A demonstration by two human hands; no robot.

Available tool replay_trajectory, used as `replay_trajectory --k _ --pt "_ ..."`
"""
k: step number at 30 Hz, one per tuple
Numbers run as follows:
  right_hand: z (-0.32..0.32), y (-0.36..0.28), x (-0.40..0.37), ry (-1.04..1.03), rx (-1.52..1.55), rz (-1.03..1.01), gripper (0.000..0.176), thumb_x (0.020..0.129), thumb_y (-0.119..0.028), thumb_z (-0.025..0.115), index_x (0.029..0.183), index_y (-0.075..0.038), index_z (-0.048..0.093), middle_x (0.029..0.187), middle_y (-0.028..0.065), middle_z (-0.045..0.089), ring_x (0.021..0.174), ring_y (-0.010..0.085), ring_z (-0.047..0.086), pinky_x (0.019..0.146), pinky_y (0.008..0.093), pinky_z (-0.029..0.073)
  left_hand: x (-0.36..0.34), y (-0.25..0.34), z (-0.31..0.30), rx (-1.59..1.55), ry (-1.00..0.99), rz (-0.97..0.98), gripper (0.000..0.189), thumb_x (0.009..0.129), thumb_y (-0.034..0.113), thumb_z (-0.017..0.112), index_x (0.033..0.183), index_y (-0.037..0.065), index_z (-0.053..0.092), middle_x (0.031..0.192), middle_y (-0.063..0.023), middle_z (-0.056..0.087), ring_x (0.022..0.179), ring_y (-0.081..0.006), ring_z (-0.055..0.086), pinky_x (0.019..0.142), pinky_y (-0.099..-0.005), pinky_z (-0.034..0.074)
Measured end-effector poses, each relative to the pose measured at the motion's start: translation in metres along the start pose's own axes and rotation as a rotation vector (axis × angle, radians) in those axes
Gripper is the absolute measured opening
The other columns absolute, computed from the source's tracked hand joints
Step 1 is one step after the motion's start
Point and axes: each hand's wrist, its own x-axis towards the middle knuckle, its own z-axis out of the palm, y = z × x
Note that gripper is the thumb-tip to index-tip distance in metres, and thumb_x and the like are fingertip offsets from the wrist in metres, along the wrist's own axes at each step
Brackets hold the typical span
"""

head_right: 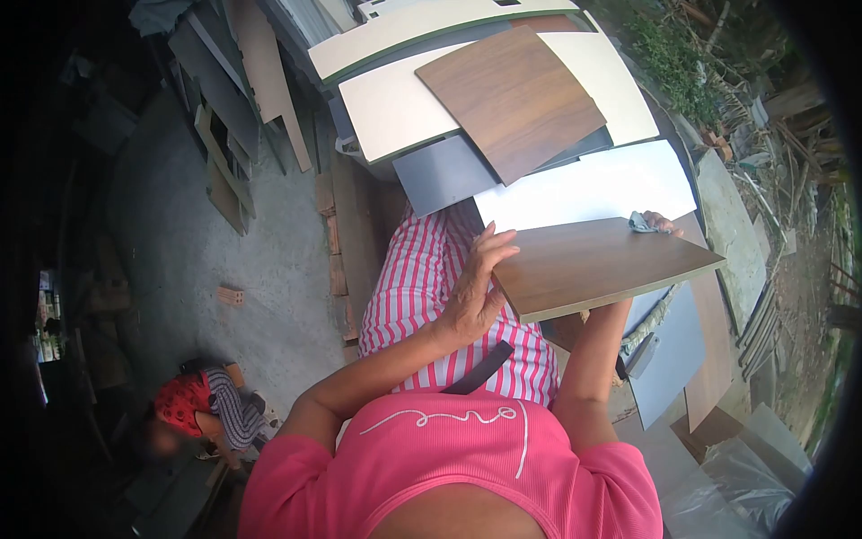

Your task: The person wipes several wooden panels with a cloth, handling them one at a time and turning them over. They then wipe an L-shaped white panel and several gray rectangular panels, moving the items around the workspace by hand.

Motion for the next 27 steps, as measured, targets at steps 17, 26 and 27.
replay_trajectory --k 17,26,27 --pt "-0.001 -0.071 -0.155 0.297 0.029 -0.031 0.050 0.097 -0.049 0.031 0.078 -0.010 0.056 0.077 0.0050 0.054 0.078 0.0200 0.051 0.072 0.0381 0.044 0.012 0.034 -0.002 -1.865 0.064 -1.174 0.079 0.088 0.064 0.034 0.140 0.005 0.024 0.143 -0.0151 0.032 0.130 -0.0317 0.035 0.106 -0.0495 0.028" --pt "-0.025 -0.101 -0.175 0.389 0.020 -0.087 0.051 0.097 -0.050 0.030 0.080 -0.010 0.056 0.079 0.0052 0.055 0.079 0.0205 0.052 0.073 0.0390 0.044 0.009 0.033 0.019 -1.700 0.154 -1.258 0.058 0.095 0.053 0.023 0.139 0.015 0.027 0.142 -0.0068 0.035 0.132 -0.0238 0.033 0.107 -0.0469 0.028" --pt "-0.035 -0.111 -0.174 0.410 0.011 -0.081 0.051 0.097 -0.050 0.030 0.080 -0.010 0.056 0.079 0.0053 0.055 0.079 0.0206 0.053 0.073 0.0391 0.044 0.008 0.031 0.020 -1.688 0.155 -1.247 0.059 0.095 0.054 0.023 0.139 0.015 0.027 0.142 -0.0068 0.035 0.132 -0.0237 0.033 0.108 -0.0470 0.028"
